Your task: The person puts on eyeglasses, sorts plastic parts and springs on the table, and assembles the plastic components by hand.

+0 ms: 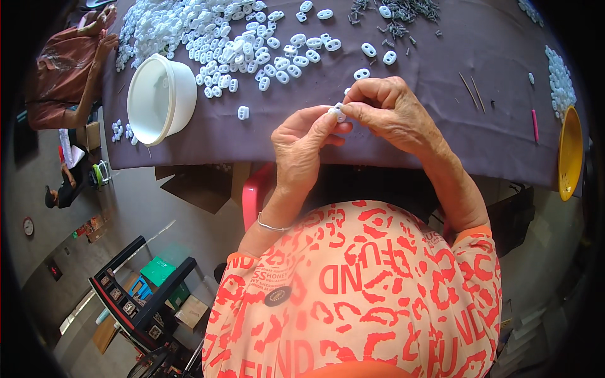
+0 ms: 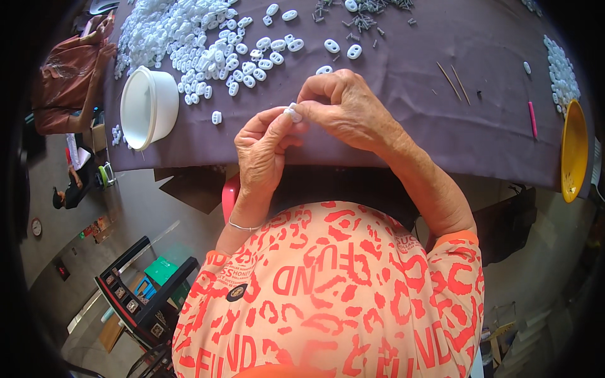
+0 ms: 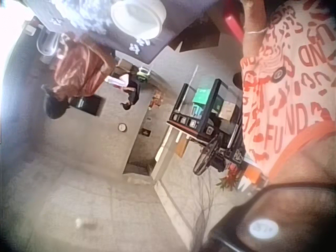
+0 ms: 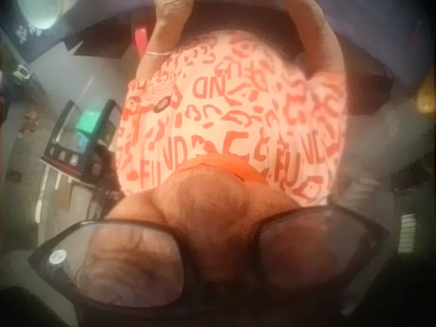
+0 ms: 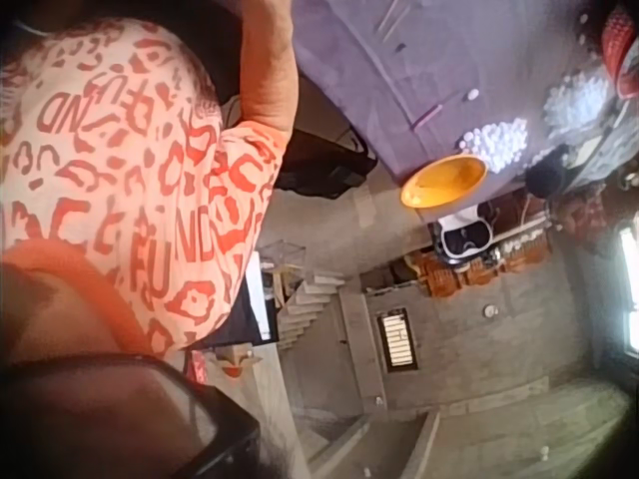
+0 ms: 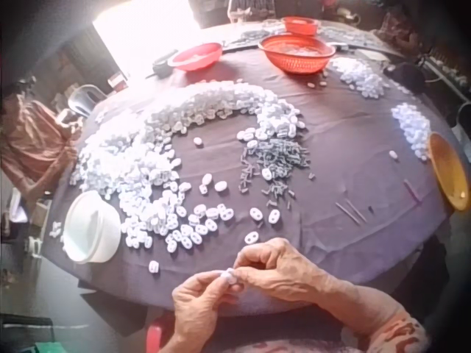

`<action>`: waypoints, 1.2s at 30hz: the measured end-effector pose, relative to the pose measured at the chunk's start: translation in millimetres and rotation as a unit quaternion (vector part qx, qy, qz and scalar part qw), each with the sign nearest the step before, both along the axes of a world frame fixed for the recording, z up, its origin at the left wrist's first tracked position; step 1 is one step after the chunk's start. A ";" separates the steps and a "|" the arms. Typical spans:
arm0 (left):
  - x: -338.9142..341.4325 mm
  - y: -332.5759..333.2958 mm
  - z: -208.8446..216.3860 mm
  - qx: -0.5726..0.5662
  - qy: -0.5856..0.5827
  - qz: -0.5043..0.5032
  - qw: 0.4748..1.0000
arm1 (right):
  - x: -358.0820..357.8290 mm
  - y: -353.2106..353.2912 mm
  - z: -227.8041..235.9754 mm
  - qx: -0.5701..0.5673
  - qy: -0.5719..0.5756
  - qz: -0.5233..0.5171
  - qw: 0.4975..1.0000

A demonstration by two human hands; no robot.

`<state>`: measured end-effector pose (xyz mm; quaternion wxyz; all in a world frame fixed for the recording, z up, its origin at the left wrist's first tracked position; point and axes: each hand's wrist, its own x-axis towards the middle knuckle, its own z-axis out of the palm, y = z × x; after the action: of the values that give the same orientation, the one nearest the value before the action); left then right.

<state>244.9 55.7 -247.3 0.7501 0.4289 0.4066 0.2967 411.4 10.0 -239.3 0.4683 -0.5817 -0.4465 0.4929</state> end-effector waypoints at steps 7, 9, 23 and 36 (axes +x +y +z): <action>0.8 -1.2 -0.7 0.013 0.008 0.008 1.000 | 3.5 3.3 -0.8 0.000 -0.017 0.028 0.999; 1.8 -0.9 0.9 0.005 0.008 0.003 1.000 | 3.4 3.9 -0.5 0.002 -0.036 0.029 0.999; 6.4 -2.6 -0.9 0.006 0.011 0.039 0.999 | 1.2 6.3 -4.2 0.118 -0.180 0.020 0.976; 7.7 -2.3 -0.5 -0.001 0.002 0.059 0.998 | -1.0 8.2 -1.5 0.061 -0.131 0.045 0.989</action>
<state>252.7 53.4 -247.9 0.7309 0.4043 0.4327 0.3392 410.3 18.2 -240.8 0.4180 -0.5910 -0.5587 0.4049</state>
